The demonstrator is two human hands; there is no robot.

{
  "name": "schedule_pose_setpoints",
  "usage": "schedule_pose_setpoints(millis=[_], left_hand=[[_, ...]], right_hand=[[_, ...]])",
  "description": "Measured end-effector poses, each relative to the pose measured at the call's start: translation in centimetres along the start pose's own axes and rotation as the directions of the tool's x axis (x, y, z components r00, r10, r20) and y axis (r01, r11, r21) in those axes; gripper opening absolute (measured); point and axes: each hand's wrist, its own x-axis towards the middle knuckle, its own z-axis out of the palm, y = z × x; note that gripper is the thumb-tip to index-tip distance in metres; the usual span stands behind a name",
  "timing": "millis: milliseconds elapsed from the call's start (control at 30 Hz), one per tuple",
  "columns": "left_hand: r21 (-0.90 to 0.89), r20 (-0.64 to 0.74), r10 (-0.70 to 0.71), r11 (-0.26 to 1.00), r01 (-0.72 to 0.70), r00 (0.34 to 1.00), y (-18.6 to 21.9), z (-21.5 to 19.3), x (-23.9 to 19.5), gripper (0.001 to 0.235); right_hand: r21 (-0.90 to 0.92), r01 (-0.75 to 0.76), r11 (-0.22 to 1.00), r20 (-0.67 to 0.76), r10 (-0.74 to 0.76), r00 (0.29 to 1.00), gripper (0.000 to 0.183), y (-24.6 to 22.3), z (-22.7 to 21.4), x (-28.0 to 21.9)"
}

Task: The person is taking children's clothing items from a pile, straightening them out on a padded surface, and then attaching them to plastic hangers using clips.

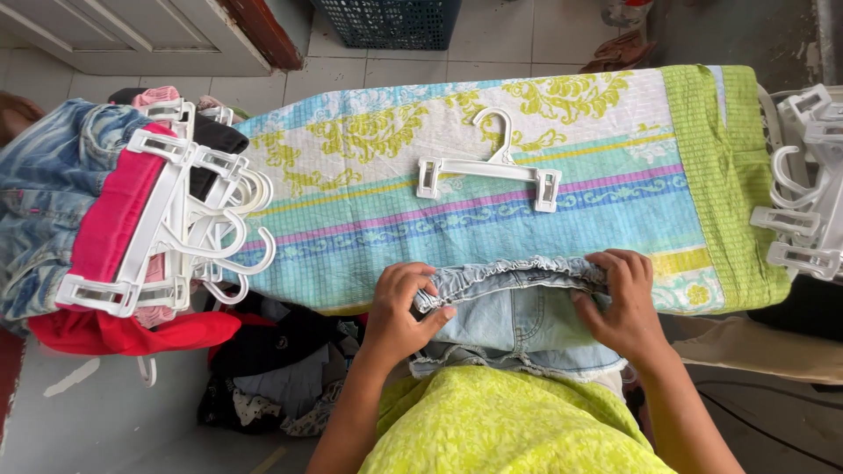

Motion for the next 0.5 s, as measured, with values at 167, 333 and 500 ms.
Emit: schedule_pose_setpoints(millis=[167,333,500], left_hand=[[0.330,0.033,0.153,0.931,-0.155,0.988,2.8,-0.5,1.4,0.025],[0.413,0.152,0.110,0.896,-0.164,0.982,1.5,0.2,0.7,0.044],[0.279,-0.003,0.077,0.958,-0.073,0.997,1.6,0.5,0.6,0.017]], right_hand=[[0.067,-0.074,0.995,0.079,0.069,0.994,0.043,0.1,-0.5,1.2],[0.107,-0.127,0.986,0.089,0.118,0.989,0.026,0.5,-0.3,1.5],[0.110,-0.064,0.992,-0.010,0.066,0.998,0.016,-0.4,-0.3,1.2]])
